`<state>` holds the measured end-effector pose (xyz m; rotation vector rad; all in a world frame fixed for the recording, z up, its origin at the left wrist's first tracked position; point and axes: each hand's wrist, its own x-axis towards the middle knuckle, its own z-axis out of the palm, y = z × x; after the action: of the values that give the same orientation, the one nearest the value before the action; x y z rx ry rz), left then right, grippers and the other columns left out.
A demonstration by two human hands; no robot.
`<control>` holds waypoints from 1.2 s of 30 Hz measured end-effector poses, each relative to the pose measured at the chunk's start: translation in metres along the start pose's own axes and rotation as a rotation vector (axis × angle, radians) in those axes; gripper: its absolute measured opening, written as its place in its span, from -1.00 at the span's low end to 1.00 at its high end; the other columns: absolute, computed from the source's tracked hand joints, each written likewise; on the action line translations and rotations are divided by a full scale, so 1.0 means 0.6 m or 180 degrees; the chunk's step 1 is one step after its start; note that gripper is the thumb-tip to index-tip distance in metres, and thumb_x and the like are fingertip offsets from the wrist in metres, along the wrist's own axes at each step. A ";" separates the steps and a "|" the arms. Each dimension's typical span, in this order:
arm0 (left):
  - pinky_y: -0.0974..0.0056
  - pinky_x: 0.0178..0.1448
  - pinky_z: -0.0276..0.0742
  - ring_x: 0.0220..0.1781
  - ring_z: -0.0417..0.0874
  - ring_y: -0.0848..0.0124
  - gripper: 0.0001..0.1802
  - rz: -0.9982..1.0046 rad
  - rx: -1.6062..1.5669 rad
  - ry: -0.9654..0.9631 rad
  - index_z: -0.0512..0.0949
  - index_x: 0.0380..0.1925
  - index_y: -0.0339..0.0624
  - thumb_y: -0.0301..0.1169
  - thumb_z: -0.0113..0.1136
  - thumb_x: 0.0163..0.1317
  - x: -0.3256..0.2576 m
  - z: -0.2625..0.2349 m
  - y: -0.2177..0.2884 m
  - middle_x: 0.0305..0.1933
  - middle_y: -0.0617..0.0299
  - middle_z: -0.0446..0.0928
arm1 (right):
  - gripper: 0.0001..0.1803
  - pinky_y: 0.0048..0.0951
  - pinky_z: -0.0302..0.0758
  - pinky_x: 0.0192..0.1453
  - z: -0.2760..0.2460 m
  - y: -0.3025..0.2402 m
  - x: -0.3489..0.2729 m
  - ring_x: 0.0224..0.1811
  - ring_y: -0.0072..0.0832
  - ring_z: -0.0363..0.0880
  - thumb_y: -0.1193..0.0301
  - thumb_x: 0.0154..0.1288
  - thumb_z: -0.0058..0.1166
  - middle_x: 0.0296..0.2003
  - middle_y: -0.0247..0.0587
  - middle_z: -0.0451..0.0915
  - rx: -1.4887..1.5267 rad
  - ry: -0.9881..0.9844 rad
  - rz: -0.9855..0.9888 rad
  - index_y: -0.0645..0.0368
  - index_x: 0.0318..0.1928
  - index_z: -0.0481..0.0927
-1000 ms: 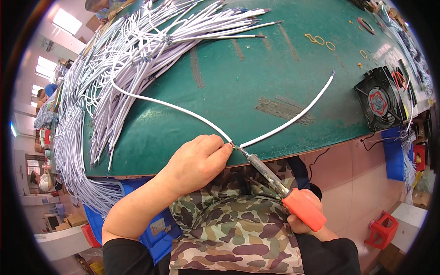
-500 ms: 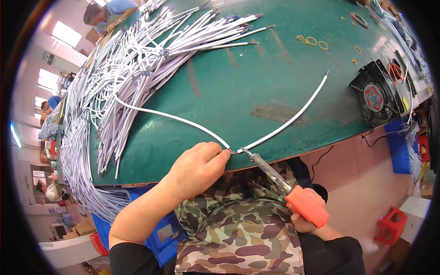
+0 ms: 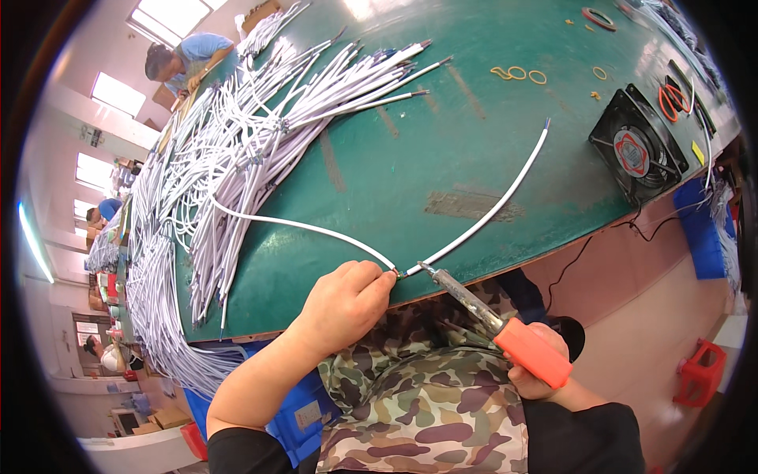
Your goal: The person solders electrical cables to connectors by hand using a soldering gun and solder wire, assembling them at a workbench.
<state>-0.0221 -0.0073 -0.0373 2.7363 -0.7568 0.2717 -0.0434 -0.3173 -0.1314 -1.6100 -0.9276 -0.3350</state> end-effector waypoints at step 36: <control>0.00 0.27 0.49 0.00 0.62 0.17 -0.83 -0.2848 -0.6662 0.1985 0.49 -0.14 -0.29 -0.45 0.14 0.34 0.036 0.059 0.046 -0.16 0.06 0.58 | -0.33 -0.27 0.49 0.14 0.030 -0.059 0.226 0.07 -0.32 0.55 0.11 0.38 0.07 0.08 0.02 0.52 0.2484 0.1029 0.0496 0.35 0.28 0.26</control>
<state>-0.0147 -0.0518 -0.0590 0.6395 0.3906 0.0040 0.0133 -0.2492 -0.0215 -0.8657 -0.5694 -0.0923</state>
